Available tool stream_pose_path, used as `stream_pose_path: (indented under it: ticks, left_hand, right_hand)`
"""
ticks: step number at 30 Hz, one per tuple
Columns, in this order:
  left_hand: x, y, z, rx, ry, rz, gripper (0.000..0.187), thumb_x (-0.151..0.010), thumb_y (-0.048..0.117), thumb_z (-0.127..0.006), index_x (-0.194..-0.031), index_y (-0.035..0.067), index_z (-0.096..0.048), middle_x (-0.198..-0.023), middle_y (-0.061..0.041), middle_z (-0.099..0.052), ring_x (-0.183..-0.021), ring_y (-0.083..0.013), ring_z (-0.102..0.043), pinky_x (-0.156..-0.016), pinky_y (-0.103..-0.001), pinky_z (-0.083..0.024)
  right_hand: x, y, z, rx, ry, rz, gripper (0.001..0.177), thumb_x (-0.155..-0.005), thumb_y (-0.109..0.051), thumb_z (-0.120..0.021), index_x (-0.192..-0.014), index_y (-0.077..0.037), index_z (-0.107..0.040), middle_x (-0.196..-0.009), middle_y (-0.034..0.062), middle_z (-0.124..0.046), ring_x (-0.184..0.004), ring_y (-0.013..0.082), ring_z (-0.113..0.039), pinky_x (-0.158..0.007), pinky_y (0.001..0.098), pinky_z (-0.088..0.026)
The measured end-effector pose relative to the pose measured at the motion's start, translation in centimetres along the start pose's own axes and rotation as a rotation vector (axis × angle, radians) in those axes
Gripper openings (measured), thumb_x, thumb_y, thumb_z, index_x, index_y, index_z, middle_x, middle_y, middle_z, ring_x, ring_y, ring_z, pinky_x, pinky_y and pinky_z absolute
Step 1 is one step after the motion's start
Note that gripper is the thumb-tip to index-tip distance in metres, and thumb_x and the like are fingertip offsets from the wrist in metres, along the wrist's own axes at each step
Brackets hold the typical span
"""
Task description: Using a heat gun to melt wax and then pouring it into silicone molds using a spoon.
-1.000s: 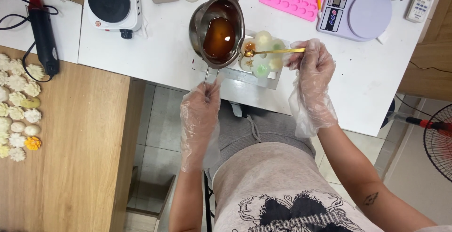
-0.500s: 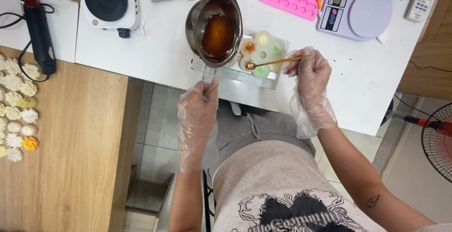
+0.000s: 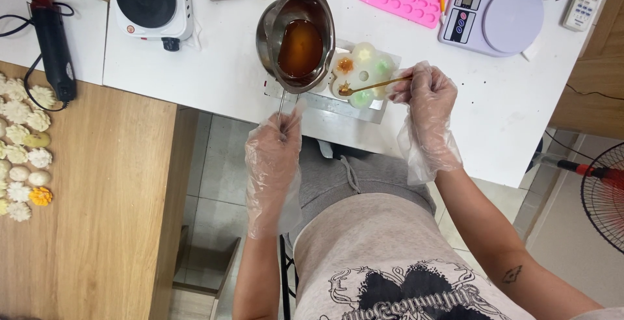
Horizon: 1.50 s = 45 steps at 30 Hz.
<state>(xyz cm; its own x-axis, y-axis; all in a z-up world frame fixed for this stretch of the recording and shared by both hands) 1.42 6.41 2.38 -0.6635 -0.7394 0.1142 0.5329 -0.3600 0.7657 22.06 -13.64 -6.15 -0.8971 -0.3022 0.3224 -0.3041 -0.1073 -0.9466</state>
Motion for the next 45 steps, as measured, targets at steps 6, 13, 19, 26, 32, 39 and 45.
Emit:
stream_pose_path:
  ticks: [6, 13, 19, 26, 32, 39, 45]
  left_hand:
    - [0.0, 0.5, 0.1, 0.012, 0.008, 0.025, 0.025, -0.099, 0.018, -0.070, -0.085, -0.003, -0.068, -0.070, -0.015, -0.069, -0.056, -0.0195, -0.068, -0.055, -0.035, -0.053]
    - [-0.1, 0.2, 0.0, -0.003, 0.011, 0.008, 0.026, -0.099, 0.019, -0.070, -0.085, -0.003, -0.069, -0.070, -0.016, -0.069, -0.057, -0.0207, -0.068, -0.055, -0.036, -0.053]
    - [-0.1, 0.7, 0.3, 0.000, 0.001, 0.033, 0.026, -0.099, 0.019, -0.070, -0.084, -0.002, -0.069, -0.067, -0.014, -0.067, -0.056, -0.0199, -0.067, -0.055, -0.036, -0.053]
    - [0.0, 0.7, 0.4, 0.000, -0.029, 0.056, 0.024, -0.099, 0.018, -0.070, -0.086, -0.002, -0.068, -0.063, -0.014, -0.063, -0.053, -0.0191, -0.062, -0.053, -0.036, -0.051]
    - [0.2, 0.6, 0.3, 0.010, -0.011, 0.030, 0.025, -0.098, 0.017, -0.070, -0.084, -0.003, -0.068, -0.065, -0.014, -0.063, -0.053, -0.0171, -0.061, -0.053, -0.035, -0.050]
    - [0.8, 1.8, -0.1, 0.042, -0.040, 0.022, 0.029, -0.099, 0.022, -0.072, -0.083, -0.002, -0.069, -0.064, -0.017, -0.064, -0.050, -0.0224, -0.061, -0.053, -0.035, -0.051]
    - [1.6, 2.3, -0.7, -0.030, -0.050, -0.019, 0.022, -0.097, 0.020, -0.070, -0.087, 0.001, -0.072, -0.064, -0.018, -0.065, -0.055, -0.0298, -0.069, -0.050, -0.040, -0.051]
  right_hand:
    - [0.5, -1.3, -0.6, -0.005, -0.018, 0.035, 0.030, -0.112, -0.020, -0.052, -0.096, 0.001, -0.066, -0.076, 0.0106, -0.072, -0.063, 0.0140, -0.071, -0.062, 0.0279, -0.063]
    - [0.9, -2.1, -0.9, -0.014, -0.041, 0.074, 0.029, -0.111, -0.022, -0.058, -0.095, 0.002, -0.063, -0.081, 0.0117, -0.072, -0.066, 0.0149, -0.071, -0.065, 0.0299, -0.065]
    - [1.7, -3.3, -1.5, -0.062, -0.094, 0.176, 0.027, -0.111, -0.024, -0.060, -0.100, 0.002, -0.064, -0.088, 0.0119, -0.070, -0.074, 0.0147, -0.071, -0.067, 0.0306, -0.064]
    - [2.2, -3.7, -1.3, -0.085, -0.102, 0.223, 0.029, -0.112, -0.027, -0.061, -0.100, 0.000, -0.061, -0.091, 0.0114, -0.070, -0.076, 0.0143, -0.070, -0.071, 0.0313, -0.064]
    - [3.2, -6.5, -0.8, 0.023, -0.109, 0.292, 0.034, -0.114, -0.034, -0.056, -0.104, -0.003, -0.062, -0.088, 0.0096, -0.070, -0.076, 0.0131, -0.069, -0.071, 0.0279, -0.061]
    - [1.9, -8.3, -2.2, -0.076, -0.117, 0.439, 0.034, -0.118, -0.033, -0.053, -0.112, -0.001, -0.062, -0.092, 0.0105, -0.070, -0.078, 0.0136, -0.071, -0.070, 0.0270, -0.061]
    - [1.1, -7.7, -3.6, 0.083, -0.206, 0.586, 0.029, -0.121, -0.025, -0.047, -0.113, 0.001, -0.057, -0.109, 0.0125, -0.069, -0.088, 0.0128, -0.070, -0.079, 0.0293, -0.063]
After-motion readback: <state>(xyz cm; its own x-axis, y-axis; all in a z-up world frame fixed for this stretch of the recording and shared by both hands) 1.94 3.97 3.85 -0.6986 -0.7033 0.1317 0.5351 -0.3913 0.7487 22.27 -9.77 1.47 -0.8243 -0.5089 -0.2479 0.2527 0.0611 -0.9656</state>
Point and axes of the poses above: each hand's wrist, its own x-axis away from the middle knuckle, its own z-axis out of the back of the hand, y = z × x, the point moved 4 cm from there along -x, towards the middle knuckle
